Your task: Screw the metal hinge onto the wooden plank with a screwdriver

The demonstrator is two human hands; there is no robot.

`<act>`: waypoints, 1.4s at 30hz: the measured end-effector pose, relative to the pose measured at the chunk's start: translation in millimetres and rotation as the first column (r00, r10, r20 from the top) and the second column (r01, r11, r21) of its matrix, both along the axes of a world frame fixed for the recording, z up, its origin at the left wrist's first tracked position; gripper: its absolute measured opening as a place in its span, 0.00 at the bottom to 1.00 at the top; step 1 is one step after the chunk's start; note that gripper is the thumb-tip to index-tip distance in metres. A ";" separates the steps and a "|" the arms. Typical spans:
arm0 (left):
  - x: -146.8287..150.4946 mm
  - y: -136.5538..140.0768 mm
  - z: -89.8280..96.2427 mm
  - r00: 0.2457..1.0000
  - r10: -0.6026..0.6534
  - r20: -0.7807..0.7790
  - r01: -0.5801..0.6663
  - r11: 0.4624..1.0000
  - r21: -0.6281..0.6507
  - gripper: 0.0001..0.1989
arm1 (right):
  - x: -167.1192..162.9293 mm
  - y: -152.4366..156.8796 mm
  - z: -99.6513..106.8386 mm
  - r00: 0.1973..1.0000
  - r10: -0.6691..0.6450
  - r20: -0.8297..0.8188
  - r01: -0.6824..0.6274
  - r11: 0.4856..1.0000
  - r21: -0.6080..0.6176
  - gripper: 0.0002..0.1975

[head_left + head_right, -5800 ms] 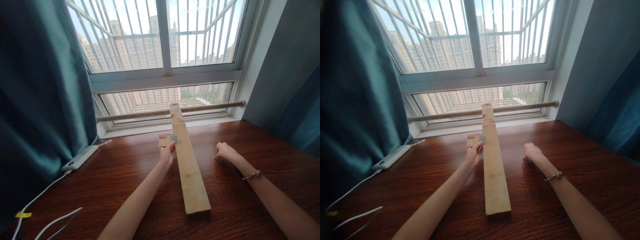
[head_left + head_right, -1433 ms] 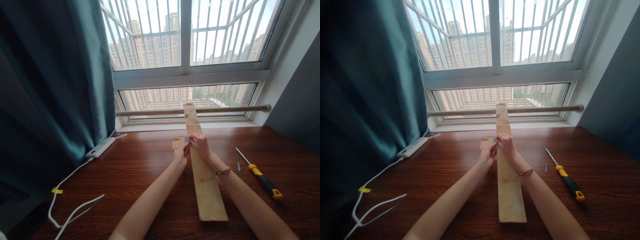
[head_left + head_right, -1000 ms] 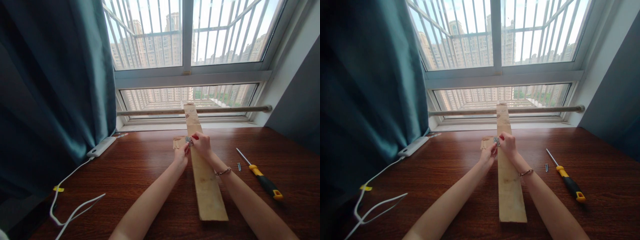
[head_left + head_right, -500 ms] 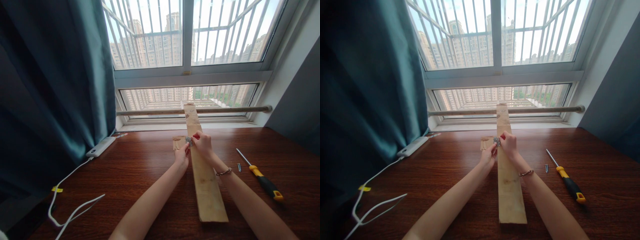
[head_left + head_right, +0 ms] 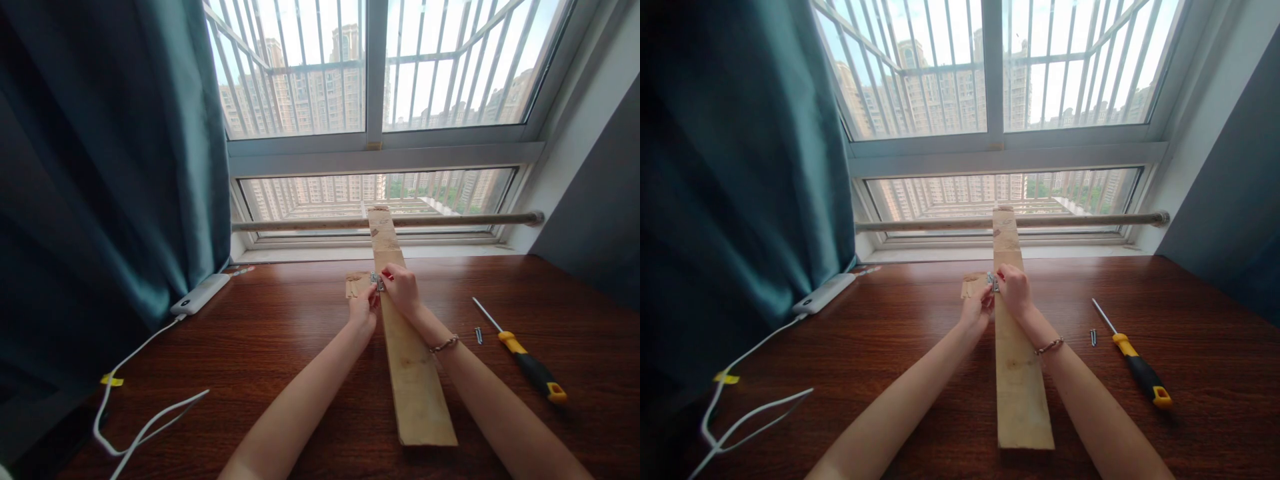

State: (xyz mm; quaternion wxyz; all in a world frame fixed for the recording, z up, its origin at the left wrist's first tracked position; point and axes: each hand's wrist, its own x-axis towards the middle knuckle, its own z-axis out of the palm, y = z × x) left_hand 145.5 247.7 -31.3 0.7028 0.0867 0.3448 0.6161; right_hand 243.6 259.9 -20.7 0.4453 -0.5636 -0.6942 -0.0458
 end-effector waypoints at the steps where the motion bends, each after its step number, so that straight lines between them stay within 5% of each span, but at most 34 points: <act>1: -0.2 0.6 -1.4 1.000 -0.009 0.009 0.009 1.000 0.008 0.07 | 0.3 0.0 -0.1 1.000 0.008 0.014 -0.008 1.000 0.004 0.06; 10: -3.5 4.9 -12.7 0.995 -0.098 0.024 0.098 0.995 0.019 0.07 | 2.8 2.5 -1.0 0.996 0.062 0.067 -0.062 0.998 -0.014 0.05; 19: -13.7 9.2 -26.9 0.975 -0.215 0.064 0.207 0.973 0.104 0.08 | 9.0 1.3 -2.9 0.980 0.133 -0.151 -0.146 0.986 -0.079 0.20; 33: -17.5 13.4 -36.5 0.955 -0.267 0.131 0.252 0.960 0.119 0.10 | 18.7 6.9 -7.2 0.935 0.211 -0.284 -0.252 0.961 -0.117 0.20; 42: -12.9 5.1 -30.5 0.966 -0.227 0.120 0.221 0.973 0.063 0.09 | 25.1 -13.5 30.7 0.920 0.176 -0.351 -0.222 0.971 -0.093 0.20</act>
